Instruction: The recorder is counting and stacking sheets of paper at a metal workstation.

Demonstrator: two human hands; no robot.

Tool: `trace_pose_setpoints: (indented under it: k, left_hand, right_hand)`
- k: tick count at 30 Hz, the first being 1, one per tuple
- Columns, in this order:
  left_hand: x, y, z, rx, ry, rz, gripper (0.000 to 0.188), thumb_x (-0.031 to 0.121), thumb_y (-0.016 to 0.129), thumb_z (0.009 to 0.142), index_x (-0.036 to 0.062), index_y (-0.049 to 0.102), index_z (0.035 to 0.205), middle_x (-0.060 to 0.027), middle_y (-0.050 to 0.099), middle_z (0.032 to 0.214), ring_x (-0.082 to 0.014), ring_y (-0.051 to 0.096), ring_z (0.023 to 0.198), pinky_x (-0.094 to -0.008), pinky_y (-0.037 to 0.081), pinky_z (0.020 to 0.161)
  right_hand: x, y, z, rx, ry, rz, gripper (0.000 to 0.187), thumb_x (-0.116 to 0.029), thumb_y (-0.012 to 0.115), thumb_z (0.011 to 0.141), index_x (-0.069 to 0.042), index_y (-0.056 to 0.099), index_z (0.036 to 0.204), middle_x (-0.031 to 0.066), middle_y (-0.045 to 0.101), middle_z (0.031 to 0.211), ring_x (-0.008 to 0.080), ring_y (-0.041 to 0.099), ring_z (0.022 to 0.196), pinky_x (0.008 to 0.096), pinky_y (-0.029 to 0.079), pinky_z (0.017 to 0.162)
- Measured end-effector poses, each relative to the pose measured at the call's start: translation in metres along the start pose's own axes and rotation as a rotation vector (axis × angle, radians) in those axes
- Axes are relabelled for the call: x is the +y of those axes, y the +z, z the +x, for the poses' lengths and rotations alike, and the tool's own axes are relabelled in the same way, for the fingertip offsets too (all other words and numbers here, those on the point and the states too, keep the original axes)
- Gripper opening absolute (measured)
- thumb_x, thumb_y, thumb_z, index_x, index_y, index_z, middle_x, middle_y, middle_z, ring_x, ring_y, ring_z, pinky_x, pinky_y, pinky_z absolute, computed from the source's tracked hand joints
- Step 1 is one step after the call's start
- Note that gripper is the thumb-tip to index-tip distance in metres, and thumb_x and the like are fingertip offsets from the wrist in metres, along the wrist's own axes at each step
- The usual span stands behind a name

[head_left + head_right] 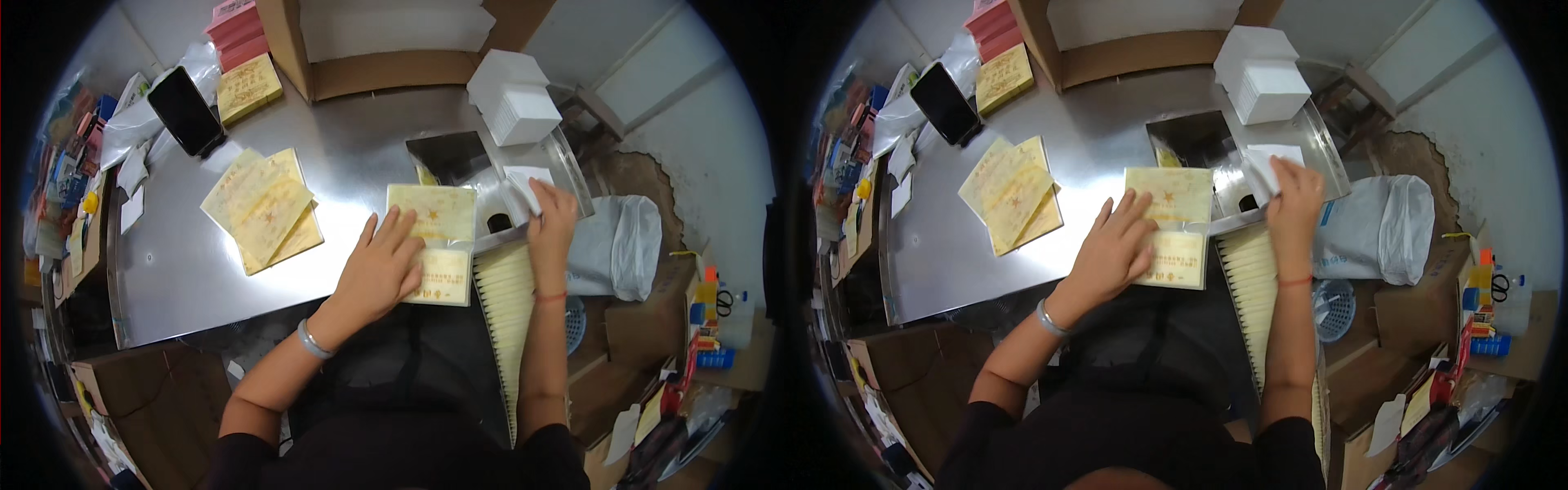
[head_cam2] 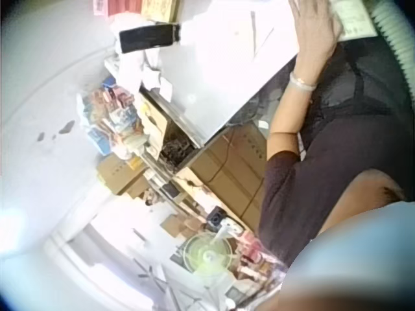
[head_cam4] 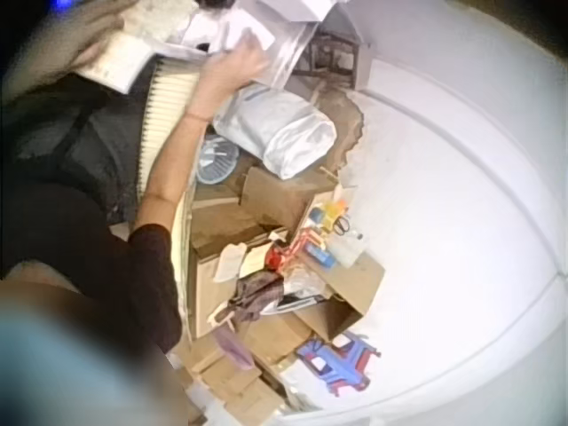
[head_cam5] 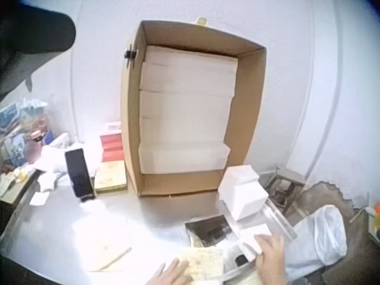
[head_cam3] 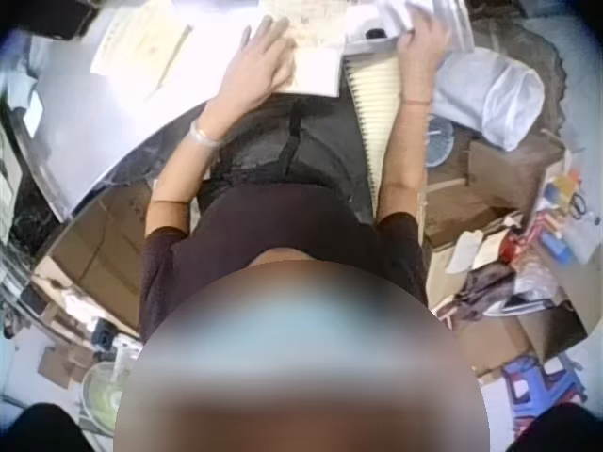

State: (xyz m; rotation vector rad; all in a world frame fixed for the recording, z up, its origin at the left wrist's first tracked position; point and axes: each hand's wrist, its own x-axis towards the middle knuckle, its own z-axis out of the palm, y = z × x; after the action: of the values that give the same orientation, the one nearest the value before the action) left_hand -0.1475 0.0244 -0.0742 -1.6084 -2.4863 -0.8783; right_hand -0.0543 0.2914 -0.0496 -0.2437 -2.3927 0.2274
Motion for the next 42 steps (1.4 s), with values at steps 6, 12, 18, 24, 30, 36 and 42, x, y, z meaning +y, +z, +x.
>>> trace_pose_setpoints:
  k: [6, 12, 18, 24, 30, 36, 42]
  left_hand:
    - [-0.009, -0.026, 0.012, -0.125, -0.177, 0.013, 0.047, 0.011, 0.066, 0.077, 0.0085, 0.057, 0.123, -0.0240, 0.043, 0.140, -0.0393, 0.050, 0.123, -0.0481, 0.044, 0.099]
    - [0.041, -0.016, 0.019, -0.056, 0.064, -0.413, 0.067, 0.002, 0.071, 0.077, 0.0227, 0.049, 0.137, -0.0206, 0.033, 0.148, -0.0349, 0.060, 0.111, -0.0378, 0.054, 0.088]
    - [-0.036, -0.061, -0.033, 0.019, -0.515, 0.407, 0.090, 0.037, 0.075, 0.079, 0.0053, 0.027, 0.149, -0.0287, 0.014, 0.155, -0.0465, 0.010, 0.144, -0.0629, 0.010, 0.113]
    - [-0.072, -0.083, -0.048, 0.116, -0.517, 0.300, 0.062, 0.037, 0.068, 0.085, 0.0051, 0.047, 0.133, -0.0235, 0.035, 0.144, -0.0431, 0.032, 0.133, -0.0613, 0.024, 0.104]
    - [-0.090, -0.071, -0.063, 0.176, -0.658, 0.493, 0.030, 0.021, 0.068, 0.085, 0.0053, 0.056, 0.108, -0.0145, 0.049, 0.109, -0.0316, 0.045, 0.108, -0.0478, 0.028, 0.098]
    - [-0.029, -0.051, -0.006, 0.139, -0.260, 0.146, 0.027, 0.012, 0.074, 0.073, 0.0074, 0.058, 0.094, -0.0250, 0.049, 0.118, -0.0415, 0.046, 0.112, -0.0572, 0.038, 0.095]
    - [-0.011, 0.007, 0.002, 0.046, -0.120, 0.051, 0.039, 0.024, 0.072, 0.080, 0.0057, 0.059, 0.112, -0.0252, 0.041, 0.139, -0.0449, 0.030, 0.138, -0.0628, 0.027, 0.107]
  right_hand:
    - [-0.120, 0.012, -0.045, -0.242, -0.346, 0.206, 0.027, -0.009, 0.058, 0.082, -0.010, 0.070, 0.106, 0.0108, 0.067, 0.102, 0.0275, 0.065, 0.094, 0.0504, 0.041, 0.100]
    - [-0.064, 0.071, 0.008, -0.516, -0.211, -0.062, 0.018, -0.012, 0.050, 0.086, -0.006, 0.067, 0.086, 0.0151, 0.064, 0.074, 0.0304, 0.065, 0.081, 0.0557, 0.042, 0.098]
    - [-0.077, 0.053, 0.027, -0.207, -0.047, 0.178, 0.016, -0.011, 0.058, 0.089, -0.003, 0.071, 0.093, 0.0179, 0.070, 0.087, 0.0333, 0.065, 0.083, 0.0474, 0.043, 0.099]
    - [-0.030, 0.018, -0.008, 0.084, 0.293, -0.138, 0.016, -0.008, 0.066, 0.085, 0.001, 0.070, 0.097, 0.0127, 0.062, 0.092, 0.0286, 0.058, 0.087, 0.0421, 0.046, 0.090]
    - [-0.018, 0.026, -0.008, -0.037, 0.280, -0.023, 0.018, -0.005, 0.063, 0.085, 0.001, 0.070, 0.101, 0.0121, 0.058, 0.092, 0.0296, 0.054, 0.091, 0.0387, 0.045, 0.083]
    - [-0.001, 0.012, -0.008, -0.071, 0.130, 0.027, 0.028, -0.001, 0.063, 0.082, 0.001, 0.068, 0.110, 0.0130, 0.058, 0.100, 0.0289, 0.055, 0.094, 0.0375, 0.046, 0.082]
    - [-0.046, -0.004, -0.003, -0.034, 0.095, 0.102, 0.041, 0.004, 0.063, 0.072, -0.004, 0.068, 0.112, 0.0120, 0.061, 0.109, 0.0334, 0.054, 0.108, 0.0409, 0.043, 0.095]
